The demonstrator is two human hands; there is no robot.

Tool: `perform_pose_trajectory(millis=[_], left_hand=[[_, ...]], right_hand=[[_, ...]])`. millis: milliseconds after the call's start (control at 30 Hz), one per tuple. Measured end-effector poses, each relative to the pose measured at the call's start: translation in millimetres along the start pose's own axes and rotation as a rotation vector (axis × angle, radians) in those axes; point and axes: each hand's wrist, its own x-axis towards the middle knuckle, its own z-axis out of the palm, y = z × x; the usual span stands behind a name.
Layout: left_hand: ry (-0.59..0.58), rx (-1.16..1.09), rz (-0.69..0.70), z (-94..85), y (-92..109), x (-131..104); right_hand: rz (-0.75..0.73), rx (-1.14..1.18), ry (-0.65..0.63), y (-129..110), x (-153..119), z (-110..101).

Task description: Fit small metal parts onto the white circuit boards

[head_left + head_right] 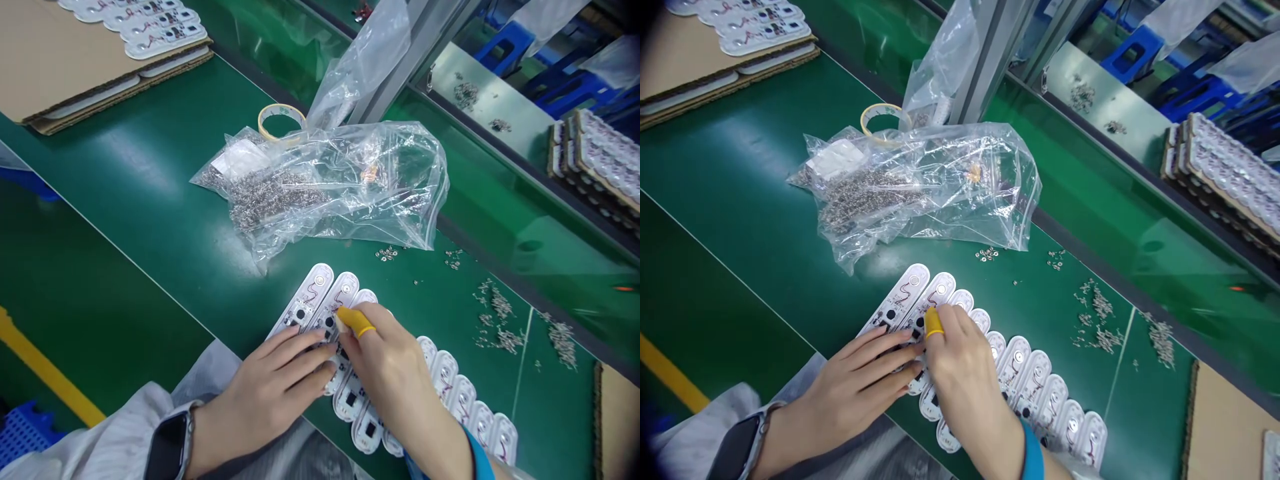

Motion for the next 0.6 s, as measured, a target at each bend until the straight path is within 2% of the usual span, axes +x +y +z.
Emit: perform_pose_trajectory(millis=[167, 233, 267, 333, 467, 533, 600], left_hand=[[0.032, -0.007, 0.003, -2.3, 1.5, 1.6], [0.039, 0.005, 0.012, -2.1, 1.9, 1.1], [0.036, 0.014, 0.011, -1.4, 2.0, 0.2], [0.026, 0.028, 0.005, 1.0, 2.2, -2.4], [0.014, 0.025, 0.001, 6.1, 2.1, -6.7], [0.025, 0.021, 0.009, 7.3, 1.9, -6.9], [0.027, 0.016, 0.016, 7.9, 1.8, -6.3]], right_hand=[[-0.167, -0.11, 0.086, -12.0, 7.1, -0.9], [-0.131, -0.004, 0.074, -3.2, 6.7, -2.7], [-0.058, 0.08, 0.061, 5.4, 4.5, -4.0], [0.194, 0.218, 0.079, 29.8, -4.9, -6.8], [0.75, 0.194, 0.201, 83.9, -32.7, -6.9], [0.896, 0.173, 0.202, 100.4, -40.6, -2.6], [0.951, 0.19, 0.223, 106.5, -39.7, 2.9]])
